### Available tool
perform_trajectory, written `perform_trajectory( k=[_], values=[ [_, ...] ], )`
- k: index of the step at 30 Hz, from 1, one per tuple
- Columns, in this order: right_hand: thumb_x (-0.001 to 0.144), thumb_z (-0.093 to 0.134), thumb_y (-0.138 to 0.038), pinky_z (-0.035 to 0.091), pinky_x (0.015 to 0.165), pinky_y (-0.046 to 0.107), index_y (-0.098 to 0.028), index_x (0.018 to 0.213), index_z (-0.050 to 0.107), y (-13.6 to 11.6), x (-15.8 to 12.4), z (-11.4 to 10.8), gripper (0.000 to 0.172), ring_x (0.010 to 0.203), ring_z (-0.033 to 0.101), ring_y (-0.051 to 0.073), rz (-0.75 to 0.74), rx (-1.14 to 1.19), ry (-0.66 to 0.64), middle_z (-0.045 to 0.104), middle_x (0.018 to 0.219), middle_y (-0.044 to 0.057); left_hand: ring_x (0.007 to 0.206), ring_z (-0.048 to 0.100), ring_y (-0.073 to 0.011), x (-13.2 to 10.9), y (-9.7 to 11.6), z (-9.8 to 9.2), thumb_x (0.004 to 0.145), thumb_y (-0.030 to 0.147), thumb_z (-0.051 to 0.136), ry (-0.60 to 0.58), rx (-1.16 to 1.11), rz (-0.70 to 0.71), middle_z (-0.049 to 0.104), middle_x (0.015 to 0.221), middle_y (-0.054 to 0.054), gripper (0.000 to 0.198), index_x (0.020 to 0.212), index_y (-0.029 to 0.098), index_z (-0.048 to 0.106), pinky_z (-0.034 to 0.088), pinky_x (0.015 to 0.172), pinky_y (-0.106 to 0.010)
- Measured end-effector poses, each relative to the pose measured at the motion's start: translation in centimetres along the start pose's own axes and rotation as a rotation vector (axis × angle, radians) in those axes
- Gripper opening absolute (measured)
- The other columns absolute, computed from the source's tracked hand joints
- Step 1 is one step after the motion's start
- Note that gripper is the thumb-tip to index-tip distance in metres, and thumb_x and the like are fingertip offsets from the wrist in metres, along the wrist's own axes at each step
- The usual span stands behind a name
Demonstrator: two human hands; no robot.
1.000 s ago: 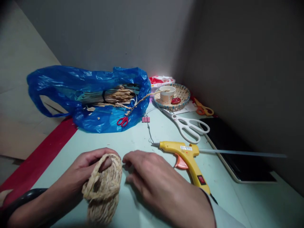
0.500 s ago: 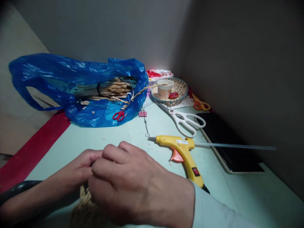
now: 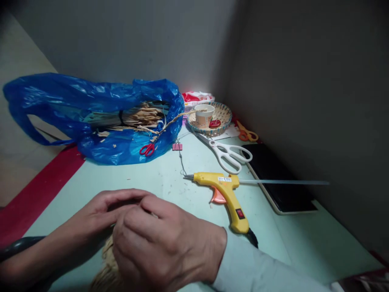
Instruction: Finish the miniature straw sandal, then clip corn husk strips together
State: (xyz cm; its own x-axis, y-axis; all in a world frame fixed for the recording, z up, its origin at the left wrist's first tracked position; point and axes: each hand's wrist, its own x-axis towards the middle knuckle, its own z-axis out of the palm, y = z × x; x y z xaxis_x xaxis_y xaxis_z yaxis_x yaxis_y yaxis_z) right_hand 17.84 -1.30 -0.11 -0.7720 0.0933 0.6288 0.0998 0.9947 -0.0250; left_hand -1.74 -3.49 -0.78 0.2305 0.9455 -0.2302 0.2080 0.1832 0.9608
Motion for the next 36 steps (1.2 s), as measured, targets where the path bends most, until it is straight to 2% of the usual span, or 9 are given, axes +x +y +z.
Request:
perform_trajectory(
  k=[4,10,13,17,21,23,26,30,36],
  values=[
    [0.09,0.043,-0.006,0.041,0.057,0.039,-0.01,0.074,0.067,0.8,-0.3,-0.1,0.03,0.067,0.055,0.022,0.017,-0.082,0.088,0.068,0.075,0.011,0.096,0.065,-0.0202,-1.0,0.3,-0.7,0.088,0.037,0.064,0.269,0.264,0.172,0.073,0.097,0.001,0.012,0.093,0.031,0.073,0.048,0.083,-0.021],
    [0.097,0.038,-0.007,0.045,0.061,0.038,0.001,0.099,0.069,1.5,-0.4,0.5,0.031,0.074,0.054,0.023,0.14,-0.08,0.111,0.069,0.083,0.015,0.086,0.059,-0.0205,-1.5,0.5,-0.4,0.093,0.039,0.057,0.007,0.197,0.143,0.062,0.086,-0.001,0.02,0.08,0.026,0.065,0.047,0.08,-0.025],
    [0.101,0.041,-0.01,0.05,0.073,0.037,0.001,0.116,0.062,1.5,-0.5,0.5,0.028,0.083,0.055,0.022,0.261,0.101,0.091,0.069,0.099,0.016,0.084,0.056,-0.0202,-1.2,0.4,0.1,0.092,0.038,0.058,0.037,0.061,0.068,0.059,0.084,0.0,0.021,0.078,0.024,0.064,0.046,0.078,-0.027],
    [0.097,0.051,-0.009,0.049,0.091,0.032,-0.009,0.125,0.057,1.5,-0.5,-0.3,0.029,0.1,0.058,0.018,0.5,0.366,0.165,0.068,0.113,0.011,0.083,0.056,-0.0225,-1.4,0.6,0.4,0.09,0.04,0.059,0.051,-0.042,-0.053,0.061,0.081,-0.002,0.023,0.08,0.021,0.067,0.045,0.075,-0.031],
    [0.093,0.058,-0.008,0.046,0.094,0.024,-0.015,0.113,0.066,1.5,-0.3,-1.1,0.022,0.1,0.063,0.014,0.735,0.442,0.24,0.071,0.108,0.004,0.083,0.055,-0.0215,-1.6,0.6,0.4,0.088,0.041,0.062,0.073,-0.088,-0.05,0.061,0.082,-0.002,0.022,0.08,0.022,0.07,0.045,0.075,-0.03],
    [0.094,0.059,-0.011,0.047,0.083,0.02,-0.018,0.099,0.068,1.5,-0.2,-1.3,0.013,0.089,0.065,0.011,0.844,0.48,0.266,0.072,0.096,-0.001,0.082,0.055,-0.0198,-1.6,0.5,0.4,0.087,0.04,0.065,0.112,-0.077,-0.046,0.062,0.083,-0.001,0.019,0.079,0.024,0.071,0.045,0.074,-0.028],
    [0.098,0.055,-0.017,0.045,0.064,0.018,-0.02,0.088,0.066,1.6,-0.2,-1.5,0.015,0.072,0.061,0.009,0.965,0.641,0.286,0.067,0.079,-0.005,0.084,0.057,-0.0191,-1.6,0.6,0.5,0.083,0.037,0.07,0.218,-0.091,-0.039,0.065,0.084,0.001,0.012,0.078,0.027,0.074,0.045,0.075,-0.024],
    [0.102,0.046,-0.02,0.043,0.061,0.02,-0.02,0.084,0.058,1.4,-0.1,-1.9,0.021,0.065,0.056,0.009,1.004,0.826,0.212,0.059,0.071,-0.005,0.086,0.06,-0.0197,-1.8,0.8,0.8,0.079,0.036,0.075,0.333,-0.141,-0.052,0.069,0.085,0.001,0.007,0.08,0.03,0.077,0.047,0.074,-0.023],
    [0.099,0.037,-0.013,0.034,0.054,0.024,-0.021,0.071,0.037,1.3,0.3,-1.6,0.03,0.059,0.043,0.011,0.884,0.719,-0.002,0.045,0.068,-0.004,0.081,0.062,-0.019,-1.9,1.1,0.8,0.072,0.04,0.081,0.371,-0.155,-0.11,0.072,0.084,0.002,0.014,0.082,0.031,0.078,0.05,0.07,-0.022]
  ],
)
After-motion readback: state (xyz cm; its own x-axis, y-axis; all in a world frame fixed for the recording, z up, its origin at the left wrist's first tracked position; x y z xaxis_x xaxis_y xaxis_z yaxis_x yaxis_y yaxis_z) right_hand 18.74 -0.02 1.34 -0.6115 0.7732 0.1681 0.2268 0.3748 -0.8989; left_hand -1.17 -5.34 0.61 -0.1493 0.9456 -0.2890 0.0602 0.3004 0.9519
